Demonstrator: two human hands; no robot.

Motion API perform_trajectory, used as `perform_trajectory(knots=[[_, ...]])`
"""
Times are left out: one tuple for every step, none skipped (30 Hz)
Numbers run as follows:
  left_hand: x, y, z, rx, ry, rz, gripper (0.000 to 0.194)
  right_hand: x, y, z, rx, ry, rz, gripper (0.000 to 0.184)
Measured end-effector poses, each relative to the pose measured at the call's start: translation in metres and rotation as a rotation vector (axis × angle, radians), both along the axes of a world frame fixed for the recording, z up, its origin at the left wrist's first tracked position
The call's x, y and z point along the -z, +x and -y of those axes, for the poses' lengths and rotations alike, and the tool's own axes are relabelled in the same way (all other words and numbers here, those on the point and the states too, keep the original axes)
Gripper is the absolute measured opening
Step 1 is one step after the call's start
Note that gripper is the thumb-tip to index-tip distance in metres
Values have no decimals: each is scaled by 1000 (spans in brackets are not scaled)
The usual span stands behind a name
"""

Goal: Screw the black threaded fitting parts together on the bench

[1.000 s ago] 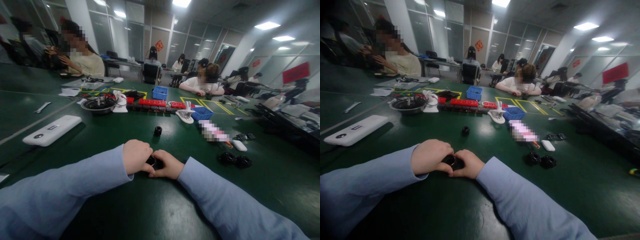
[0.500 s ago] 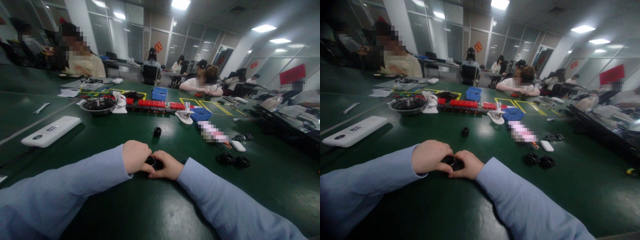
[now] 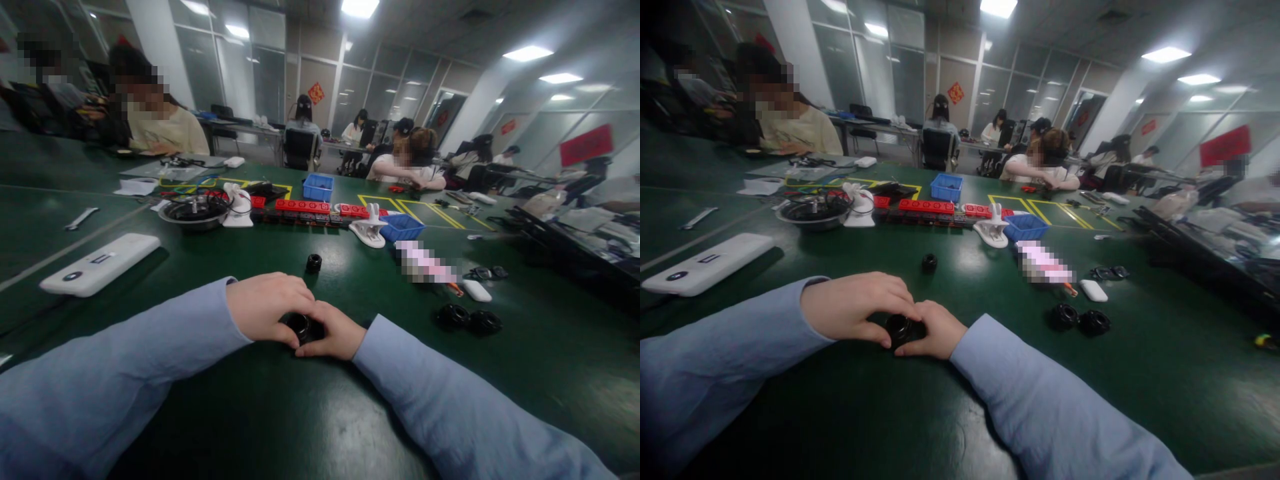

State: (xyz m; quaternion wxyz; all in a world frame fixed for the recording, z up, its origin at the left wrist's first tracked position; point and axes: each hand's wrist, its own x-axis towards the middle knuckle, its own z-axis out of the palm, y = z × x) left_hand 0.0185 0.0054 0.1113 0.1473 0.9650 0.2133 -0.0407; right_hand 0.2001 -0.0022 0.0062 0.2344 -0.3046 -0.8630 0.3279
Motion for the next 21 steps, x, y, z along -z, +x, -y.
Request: perform_trajectory(knots=[[1,0,0,15,-25,-9,46,1,0,0,1,-2,2,47],[3,0,-1,27,-48,-21,49,1,0,0,1,-2,8,45],[4,0,-1,35,-65,-31,51,2,0,0,2,-2,12,43],[4,0,-1,38,-76,-37,51,2,0,-1,1,-4,13,43],[4,0,-1,37,-80,-40,51,2,0,-1,-2,-6,9,42],[5,0,-1,32,-81,-44,51,2,0,-1,-5,-8,2,42],[5,1,-1,23,-81,-49,50,2,0,-1,-5,-7,-6,42],[6,1,-1,12,-81,-54,49,2,-1,-1,-5,-5,-9,42],[6,1,-2,3,-83,-58,49,1,-1,-1,-2,-2,-5,42],[8,1,-2,-1,-85,-57,48,0,-1,0,3,1,4,42],[9,0,-3,2,-86,-52,47,-1,-2,0,10,6,17,43],[11,0,-4,9,-87,-42,47,-1,-2,0,15,9,32,43],[12,-1,-5,17,-86,-31,46,-2,-3,1,19,13,44,43],[14,-1,-6,26,-84,-22,46,-2,-3,1,20,16,51,43],[15,-1,-7,33,-85,-18,46,-2,-3,1,20,18,51,43],[16,-2,-8,39,-87,-18,46,-2,-3,1,20,19,50,43],[16,-2,-9,43,-90,-25,46,-1,-3,1,23,18,47,43],[16,-1,-10,44,-96,-36,46,-1,-2,1,23,14,44,43],[16,-1,-10,39,-100,-50,47,0,-2,0,23,8,38,43],[15,0,-11,31,-101,-63,47,0,-2,0,22,2,31,42],[15,0,-11,20,-98,-70,47,0,-2,0,18,-6,24,42]])
